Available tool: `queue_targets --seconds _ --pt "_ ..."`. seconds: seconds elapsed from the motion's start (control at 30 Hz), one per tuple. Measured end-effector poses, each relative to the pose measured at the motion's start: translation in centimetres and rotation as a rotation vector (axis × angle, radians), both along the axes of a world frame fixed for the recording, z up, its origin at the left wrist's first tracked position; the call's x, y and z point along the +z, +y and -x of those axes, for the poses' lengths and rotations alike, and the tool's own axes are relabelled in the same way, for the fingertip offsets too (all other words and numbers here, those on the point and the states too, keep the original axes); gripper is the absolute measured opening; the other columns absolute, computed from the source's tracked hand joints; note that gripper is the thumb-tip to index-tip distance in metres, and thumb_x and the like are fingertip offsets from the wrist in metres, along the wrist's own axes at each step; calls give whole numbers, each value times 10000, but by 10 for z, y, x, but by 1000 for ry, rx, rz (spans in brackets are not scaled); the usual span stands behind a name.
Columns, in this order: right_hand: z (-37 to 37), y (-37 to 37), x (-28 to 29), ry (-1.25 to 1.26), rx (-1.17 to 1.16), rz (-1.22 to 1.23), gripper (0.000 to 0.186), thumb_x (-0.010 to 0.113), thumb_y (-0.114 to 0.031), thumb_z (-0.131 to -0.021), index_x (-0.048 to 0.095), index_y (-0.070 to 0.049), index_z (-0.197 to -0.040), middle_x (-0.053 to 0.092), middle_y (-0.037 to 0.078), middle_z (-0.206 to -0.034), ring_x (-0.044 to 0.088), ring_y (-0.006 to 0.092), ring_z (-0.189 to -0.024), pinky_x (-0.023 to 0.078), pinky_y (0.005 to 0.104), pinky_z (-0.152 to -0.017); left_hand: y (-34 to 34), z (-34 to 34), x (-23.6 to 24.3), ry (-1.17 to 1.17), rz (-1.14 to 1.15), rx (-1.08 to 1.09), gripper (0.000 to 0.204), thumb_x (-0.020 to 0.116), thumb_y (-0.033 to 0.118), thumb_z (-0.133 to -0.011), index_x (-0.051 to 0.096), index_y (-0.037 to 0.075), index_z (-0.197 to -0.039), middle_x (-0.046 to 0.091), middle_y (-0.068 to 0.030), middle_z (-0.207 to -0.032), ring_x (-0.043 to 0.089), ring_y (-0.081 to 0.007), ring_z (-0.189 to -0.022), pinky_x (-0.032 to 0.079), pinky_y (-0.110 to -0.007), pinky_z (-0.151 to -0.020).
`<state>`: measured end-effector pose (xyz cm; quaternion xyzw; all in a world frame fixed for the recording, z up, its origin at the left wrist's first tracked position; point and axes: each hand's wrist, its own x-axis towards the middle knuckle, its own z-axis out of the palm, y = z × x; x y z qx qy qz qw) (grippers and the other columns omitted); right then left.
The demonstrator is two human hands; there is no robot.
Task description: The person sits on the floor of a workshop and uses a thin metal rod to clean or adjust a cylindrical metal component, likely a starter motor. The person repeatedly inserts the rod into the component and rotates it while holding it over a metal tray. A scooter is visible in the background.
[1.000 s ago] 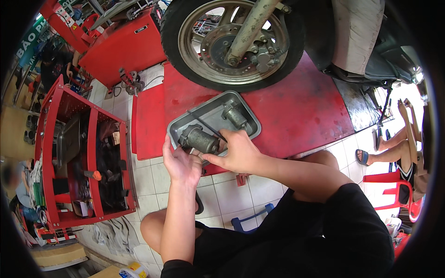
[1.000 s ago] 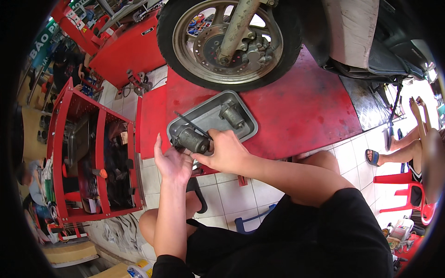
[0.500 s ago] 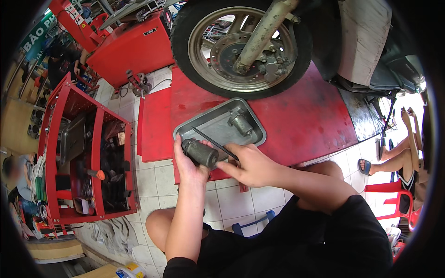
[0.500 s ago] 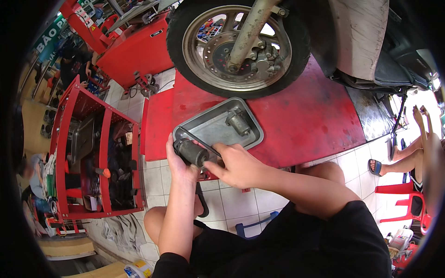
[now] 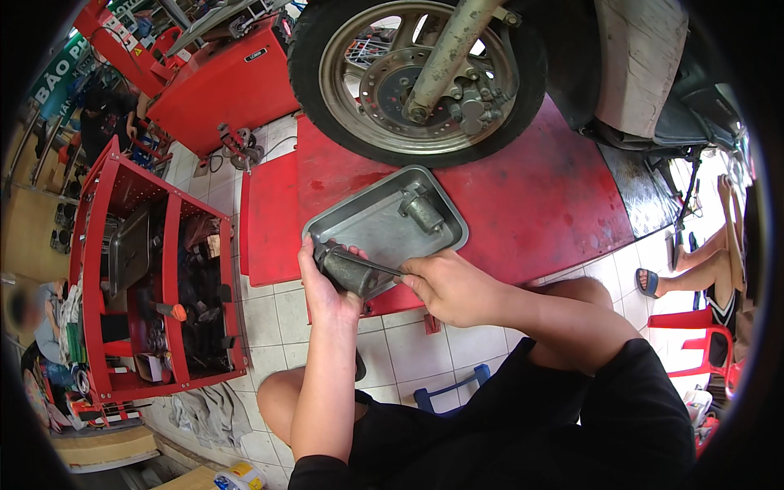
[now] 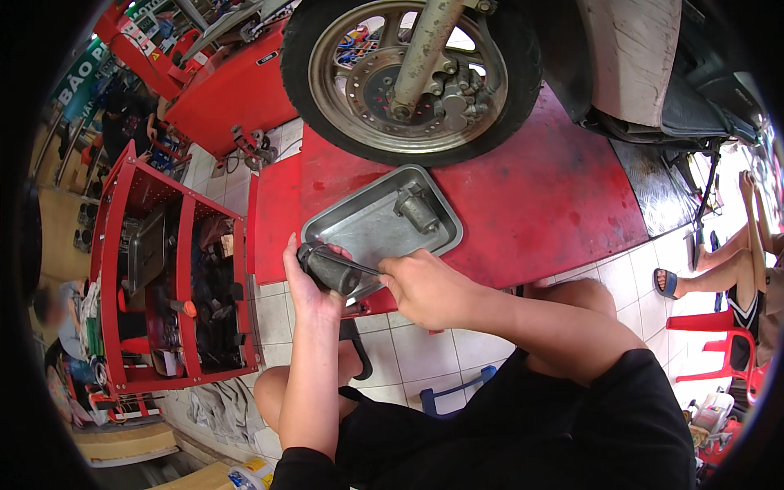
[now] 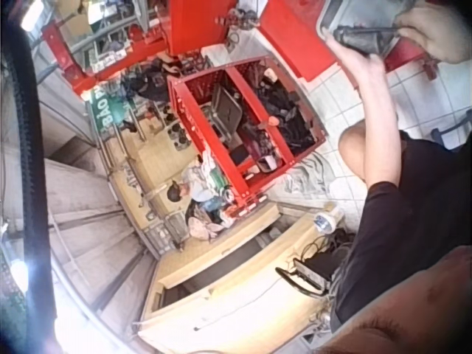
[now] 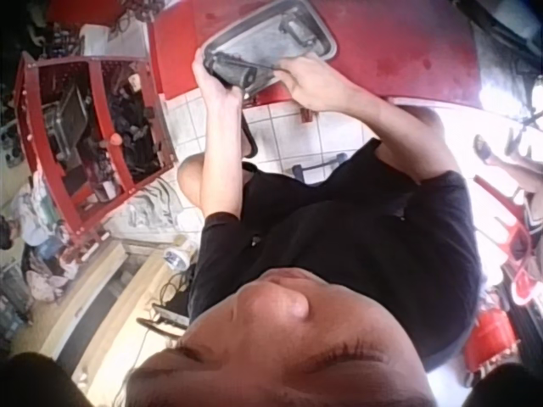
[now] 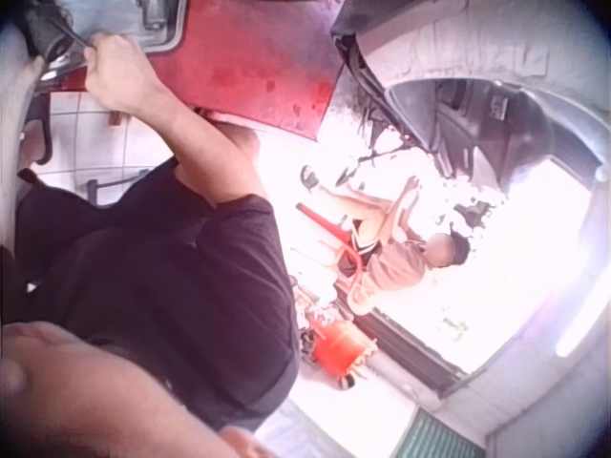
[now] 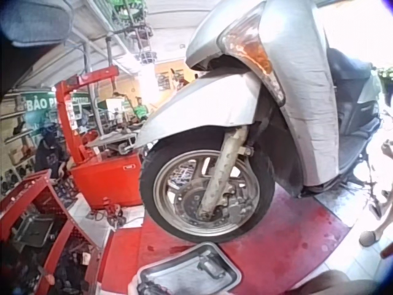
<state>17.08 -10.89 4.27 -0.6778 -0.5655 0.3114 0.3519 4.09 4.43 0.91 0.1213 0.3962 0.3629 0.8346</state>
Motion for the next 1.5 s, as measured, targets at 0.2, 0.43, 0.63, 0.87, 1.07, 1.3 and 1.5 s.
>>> queue_targets --seconds 0.2,0.43,0.63,0.87,1.07,1.3,1.5 --pt "-7 5 -10 641 44 259 262 489 -158 -1046 632 46 -1128 552 58 -723 489 133 -567 393 315 -518 -1 3 -2 -29 -44 -14 404 668 464 -898 581 72 -941 578 -69 -845 596 -238 -809 542 -399 -773" --pt "-19 9 -11 1374 92 527 267 491 -151 -1052 607 34 -1206 462 -13 -782 291 34 -564 251 203 -470 1 6 -3 -82 -50 -2 403 643 465 -910 584 69 -954 582 -71 -874 596 -238 -807 540 -390 -770" --pt "-14 11 -5 1228 37 501 256 495 -143 -1049 632 43 -1161 481 -25 -761 308 37 -557 271 214 -467 1 10 0 -57 -115 24 396 600 449 -939 580 53 -932 579 -81 -855 595 -238 -792 539 -382 -769" --pt "7 8 -21 -74 -63 -141 168 592 -17 -913 684 69 -1024 659 171 -735 631 335 -622 489 399 -597 -6 4 -5 76 -181 144 358 615 420 -946 566 65 -930 571 -69 -860 594 -235 -811 548 -406 -788" --pt "8 14 -21 -69 -57 -176 195 604 42 -816 675 92 -991 664 237 -774 671 402 -753 523 443 -674 -4 5 -5 124 -138 149 372 651 416 -935 554 56 -929 574 -84 -829 607 -243 -771 562 -407 -753" --pt "-3 15 -16 95 65 197 314 747 -66 -778 678 112 -1026 706 239 -809 727 300 -749 551 396 -706 -11 2 -11 283 -232 39 320 677 321 -950 545 35 -891 589 -94 -763 641 -242 -649 573 -412 -622" --pt "-4 23 -14 184 172 336 333 796 -188 -843 690 93 -987 698 161 -684 714 189 -670 533 314 -619 -7 5 -11 274 -197 28 328 703 324 -930 544 38 -903 585 -92 -761 641 -242 -636 574 -418 -619"
